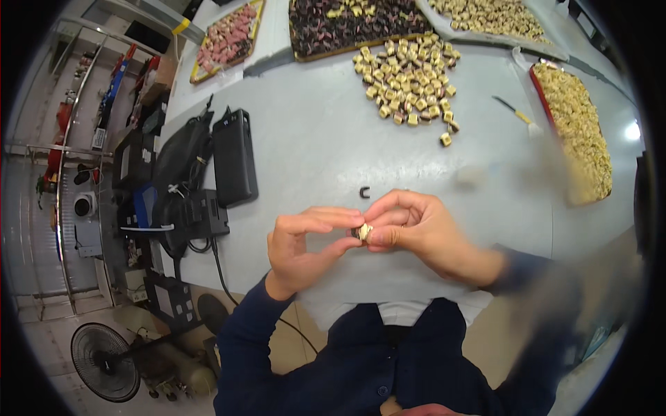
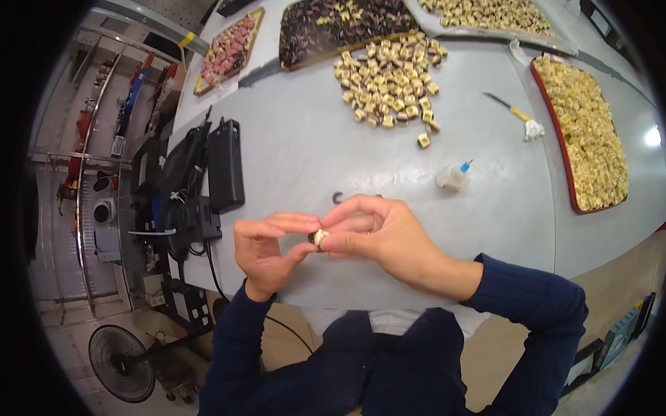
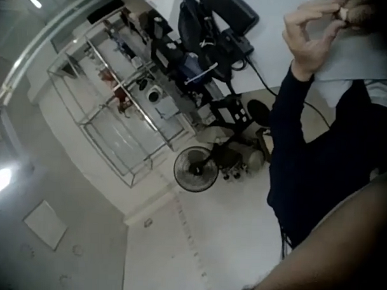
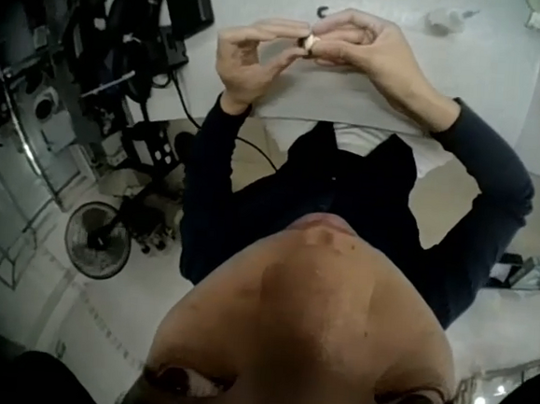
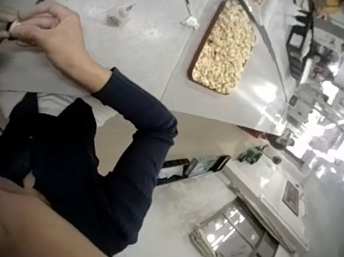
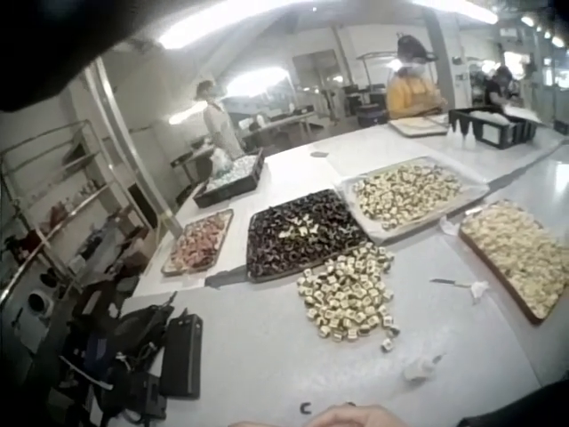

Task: Applying glue to small black C-shaped components and attaching them to small gold decorative parts on a factory workbench.

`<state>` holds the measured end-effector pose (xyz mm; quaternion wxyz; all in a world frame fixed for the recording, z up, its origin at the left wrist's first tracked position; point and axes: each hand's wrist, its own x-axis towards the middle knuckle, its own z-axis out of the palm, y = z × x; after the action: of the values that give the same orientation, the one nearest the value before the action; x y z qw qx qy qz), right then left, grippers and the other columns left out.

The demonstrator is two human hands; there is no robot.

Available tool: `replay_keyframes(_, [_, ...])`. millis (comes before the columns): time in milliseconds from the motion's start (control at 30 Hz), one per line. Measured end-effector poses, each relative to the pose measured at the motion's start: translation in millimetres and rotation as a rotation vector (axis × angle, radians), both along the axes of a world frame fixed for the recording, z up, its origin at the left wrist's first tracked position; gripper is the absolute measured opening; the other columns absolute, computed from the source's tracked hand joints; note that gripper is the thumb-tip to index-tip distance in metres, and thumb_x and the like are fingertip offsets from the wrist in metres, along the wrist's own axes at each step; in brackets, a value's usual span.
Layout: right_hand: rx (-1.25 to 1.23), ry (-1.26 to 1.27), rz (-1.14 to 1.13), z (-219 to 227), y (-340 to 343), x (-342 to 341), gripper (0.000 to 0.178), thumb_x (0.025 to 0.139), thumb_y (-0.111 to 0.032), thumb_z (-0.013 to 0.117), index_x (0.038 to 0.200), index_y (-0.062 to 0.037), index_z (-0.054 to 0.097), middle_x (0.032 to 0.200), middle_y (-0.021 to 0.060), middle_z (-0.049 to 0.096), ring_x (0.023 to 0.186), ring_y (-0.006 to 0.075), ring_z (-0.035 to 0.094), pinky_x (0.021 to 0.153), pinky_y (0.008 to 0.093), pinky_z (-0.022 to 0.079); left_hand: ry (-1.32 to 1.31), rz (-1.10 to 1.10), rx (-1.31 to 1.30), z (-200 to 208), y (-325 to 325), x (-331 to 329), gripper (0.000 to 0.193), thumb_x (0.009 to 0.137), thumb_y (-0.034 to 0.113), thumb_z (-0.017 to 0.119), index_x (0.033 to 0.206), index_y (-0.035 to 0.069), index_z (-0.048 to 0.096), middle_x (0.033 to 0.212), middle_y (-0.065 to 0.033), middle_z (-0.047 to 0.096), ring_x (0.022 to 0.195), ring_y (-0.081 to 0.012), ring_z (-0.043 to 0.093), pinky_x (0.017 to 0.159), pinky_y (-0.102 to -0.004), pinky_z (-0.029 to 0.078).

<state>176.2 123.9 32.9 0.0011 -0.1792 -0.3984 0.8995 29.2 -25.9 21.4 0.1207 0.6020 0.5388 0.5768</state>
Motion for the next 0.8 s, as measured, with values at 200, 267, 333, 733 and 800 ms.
replay_keyframes(200, [0.284,-0.018,0.108,3.0,10.7,-2.2,0.026,0.081,0.001,0.071,0.104,0.0028,0.058,0.091,0.0119,0.071,0.082,0.0125,0.066,0.076,0.0243,0.053,0.048,0.001,-0.038,-0.8,-2.3,3.1,0.044,0.076,-0.007,0.073,0.101,0.006,0.04,0.093,-0.0218,0.068,0.092,-0.0337,0.067,0.081,-0.0416,0.053])
replay_keyframes(267, [0.323,-0.001,0.118,1.9,11.5,0.4,0.027,0.081,-0.002,0.071,0.104,0.0027,0.059,0.092,0.0126,0.071,0.083,0.0124,0.066,0.076,0.0239,0.052,0.047,0.0,-0.009,-0.1,-1.9,5.2,0.043,0.076,-0.007,0.073,0.101,0.006,0.041,0.093,-0.0208,0.069,0.092,-0.0333,0.067,0.082,-0.0416,0.054])
replay_keyframes(333, [0.341,-0.001,0.139,3.8,11.5,0.6,0.029,0.081,-0.004,0.071,0.106,0.002,0.058,0.094,0.0135,0.071,0.086,0.0121,0.066,0.078,0.0236,0.05,0.044,0.002,0.019,0.5,-1.7,6.1,0.042,0.076,-0.006,0.073,0.1,0.006,0.041,0.093,-0.0198,0.069,0.093,-0.0328,0.067,0.082,-0.0416,0.054])
replay_keyframes(733, [0.071,-0.021,0.071,5.2,-4.9,-1.0,0.03,0.085,-0.003,0.068,0.112,0.0012,0.055,0.108,0.0122,0.066,0.098,0.0164,0.063,0.091,0.0315,0.05,0.075,0.072,0.02,1.8,-9.1,5.7,0.04,0.077,-0.006,0.072,0.105,0.005,0.045,0.103,-0.0203,0.068,0.104,-0.0344,0.064,0.081,-0.0392,0.057])
replay_keyframes(800, [-0.011,-0.021,0.056,7.6,-6.0,0.5,0.03,0.086,-0.005,0.067,0.112,0.0014,0.055,0.109,0.0115,0.065,0.1,0.0167,0.062,0.094,0.0328,0.049,0.061,0.088,-0.016,1.9,-9.8,8.0,0.041,0.077,-0.003,0.073,0.108,0.004,0.047,0.111,-0.0219,0.065,0.11,-0.0347,0.061,0.088,-0.0405,0.053])
